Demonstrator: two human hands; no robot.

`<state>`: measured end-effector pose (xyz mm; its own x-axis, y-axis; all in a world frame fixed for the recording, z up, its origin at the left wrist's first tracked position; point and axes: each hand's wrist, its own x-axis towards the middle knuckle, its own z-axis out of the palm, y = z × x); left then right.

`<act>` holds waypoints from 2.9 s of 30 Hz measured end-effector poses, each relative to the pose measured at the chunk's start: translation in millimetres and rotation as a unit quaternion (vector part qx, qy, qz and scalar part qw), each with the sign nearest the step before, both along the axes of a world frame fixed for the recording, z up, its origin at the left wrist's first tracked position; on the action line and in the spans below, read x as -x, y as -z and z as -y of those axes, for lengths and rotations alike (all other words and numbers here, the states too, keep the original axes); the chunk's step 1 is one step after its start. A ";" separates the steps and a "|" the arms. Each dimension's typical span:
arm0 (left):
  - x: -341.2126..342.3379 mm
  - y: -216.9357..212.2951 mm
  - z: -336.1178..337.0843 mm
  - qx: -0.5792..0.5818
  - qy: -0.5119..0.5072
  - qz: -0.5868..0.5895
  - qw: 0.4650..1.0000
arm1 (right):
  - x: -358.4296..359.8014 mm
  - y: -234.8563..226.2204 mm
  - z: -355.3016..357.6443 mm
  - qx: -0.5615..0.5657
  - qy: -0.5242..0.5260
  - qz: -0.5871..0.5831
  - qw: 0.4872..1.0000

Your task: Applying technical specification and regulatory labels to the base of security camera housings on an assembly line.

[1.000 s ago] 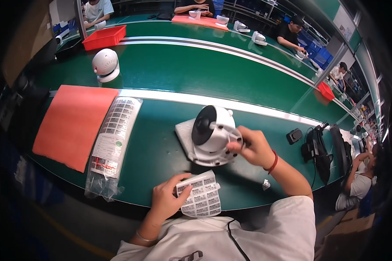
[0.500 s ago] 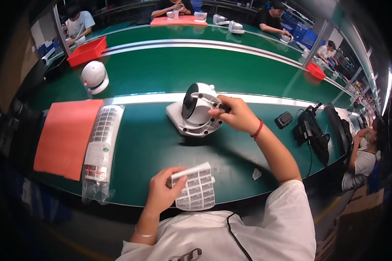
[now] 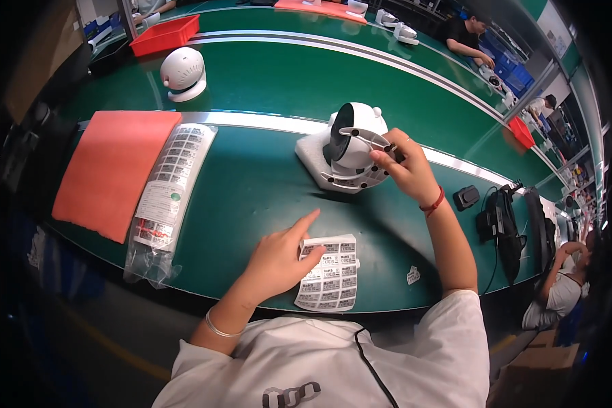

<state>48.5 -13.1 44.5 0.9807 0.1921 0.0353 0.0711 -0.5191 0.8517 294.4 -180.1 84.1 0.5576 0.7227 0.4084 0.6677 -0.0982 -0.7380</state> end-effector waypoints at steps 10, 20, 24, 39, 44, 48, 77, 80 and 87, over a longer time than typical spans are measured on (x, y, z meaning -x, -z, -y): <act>-1.1 2.1 0.3 0.181 -0.076 0.197 0.961 | 60.1 -14.2 17.9 -0.059 0.090 0.261 0.959; 4.1 -1.9 2.4 0.191 -0.050 0.282 0.939 | 100.7 -16.9 6.6 -0.087 -0.118 0.228 0.962; 2.8 -7.6 11.3 0.199 -0.081 0.294 0.931 | 98.7 -20.7 16.0 -0.084 -0.116 0.161 0.977; 0.3 8.3 16.9 0.291 -0.195 0.278 0.894 | 100.8 -28.5 18.3 -0.003 -0.149 0.044 0.988; -0.2 13.7 17.2 0.232 -0.233 0.302 0.895 | 104.6 -25.9 18.9 0.029 -0.134 0.022 0.990; 2.3 12.3 8.1 0.259 -0.144 0.314 0.902 | 101.9 -21.2 18.6 0.035 -0.144 -0.001 0.989; -21.7 -1.4 23.2 0.281 -0.170 0.269 0.905 | 81.0 -58.3 43.7 -0.106 -0.043 -0.384 0.916; -19.9 -5.4 24.0 0.300 -0.151 0.241 0.911 | 88.1 -57.3 43.6 -0.110 -0.076 -0.372 0.918; -19.4 -14.1 26.8 0.314 -0.126 0.231 0.912 | 93.4 -48.9 35.0 -0.119 -0.102 0.064 0.985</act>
